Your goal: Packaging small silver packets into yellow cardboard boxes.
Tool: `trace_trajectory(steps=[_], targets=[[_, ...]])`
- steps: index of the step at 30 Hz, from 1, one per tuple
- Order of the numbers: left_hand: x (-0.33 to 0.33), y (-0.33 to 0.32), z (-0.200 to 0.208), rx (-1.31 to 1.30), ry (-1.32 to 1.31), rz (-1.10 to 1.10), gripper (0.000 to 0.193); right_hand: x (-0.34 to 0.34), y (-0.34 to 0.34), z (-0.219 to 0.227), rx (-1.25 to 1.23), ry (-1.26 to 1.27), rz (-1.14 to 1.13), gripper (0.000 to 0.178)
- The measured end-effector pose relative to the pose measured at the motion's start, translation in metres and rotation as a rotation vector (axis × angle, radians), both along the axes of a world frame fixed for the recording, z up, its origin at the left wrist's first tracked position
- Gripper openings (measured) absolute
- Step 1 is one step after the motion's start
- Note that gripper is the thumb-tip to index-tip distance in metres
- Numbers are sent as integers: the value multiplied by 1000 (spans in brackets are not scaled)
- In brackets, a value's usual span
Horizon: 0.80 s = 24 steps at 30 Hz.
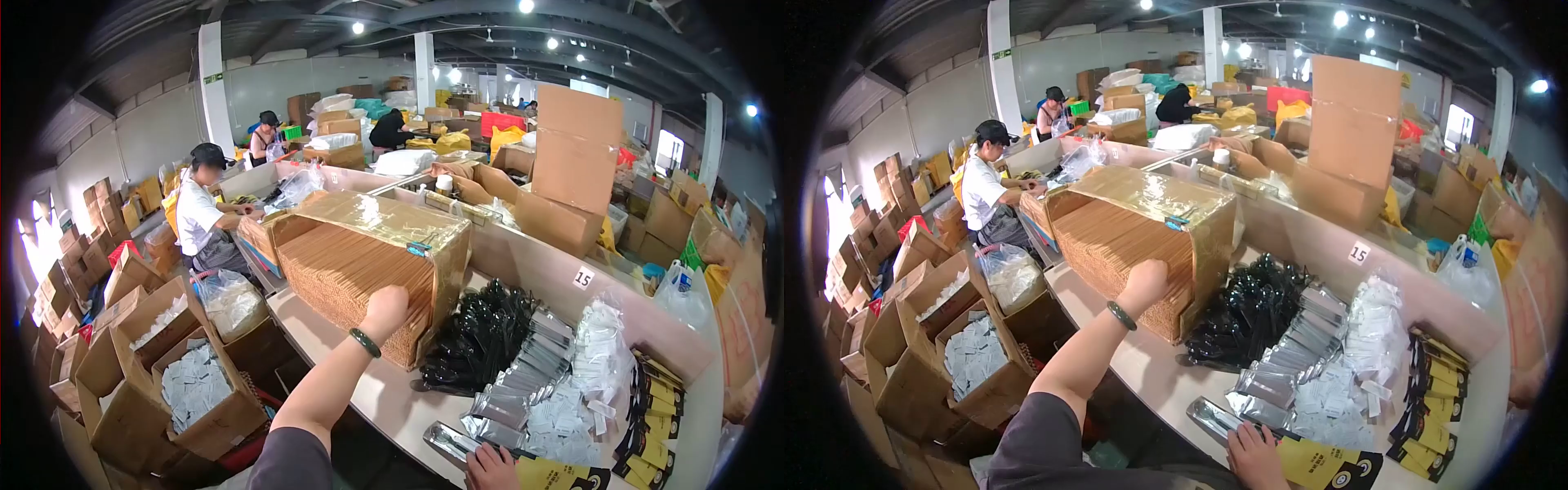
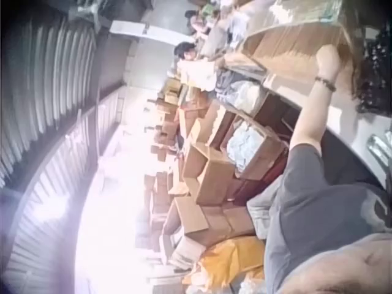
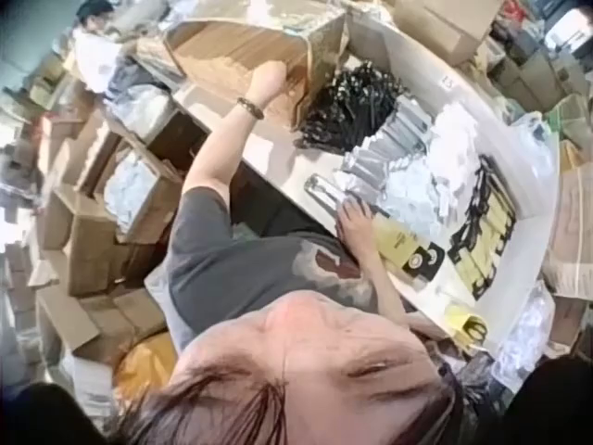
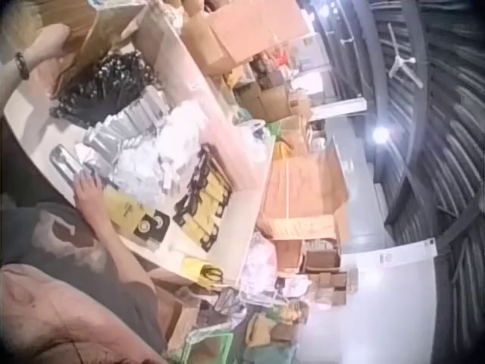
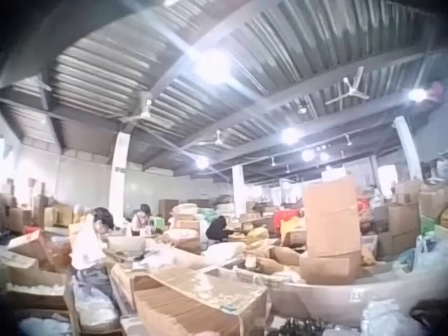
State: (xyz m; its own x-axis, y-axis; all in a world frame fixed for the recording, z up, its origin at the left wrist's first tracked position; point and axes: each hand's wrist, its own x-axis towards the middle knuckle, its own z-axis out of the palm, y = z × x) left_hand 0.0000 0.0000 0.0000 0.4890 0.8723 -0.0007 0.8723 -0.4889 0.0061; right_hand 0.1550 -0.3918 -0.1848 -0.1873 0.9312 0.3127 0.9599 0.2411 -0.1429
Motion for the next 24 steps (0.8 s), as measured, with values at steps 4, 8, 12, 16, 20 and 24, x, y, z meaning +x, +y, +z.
trace_trajectory(steps=[4,8,12,16,20,24], targets=[[-7,-40,-12,239,-521,71,21,6,-34,40,-30,27,-80,44],[-44,-71,-56,87,-1307,66,14,3,-40,46,-48,88,-187,41],[-79,-118,-140,-723,-1368,-67,10,6,-30,60,-74,182,-186,37],[-80,-155,-134,-1058,-901,-269,11,3,-33,67,-148,163,-218,37],[-67,-133,-150,-817,-615,-323,6,11,-33,66,-162,135,-235,37],[-20,-182,-142,-975,-640,-202,14,16,-26,49,-94,153,-198,38]])
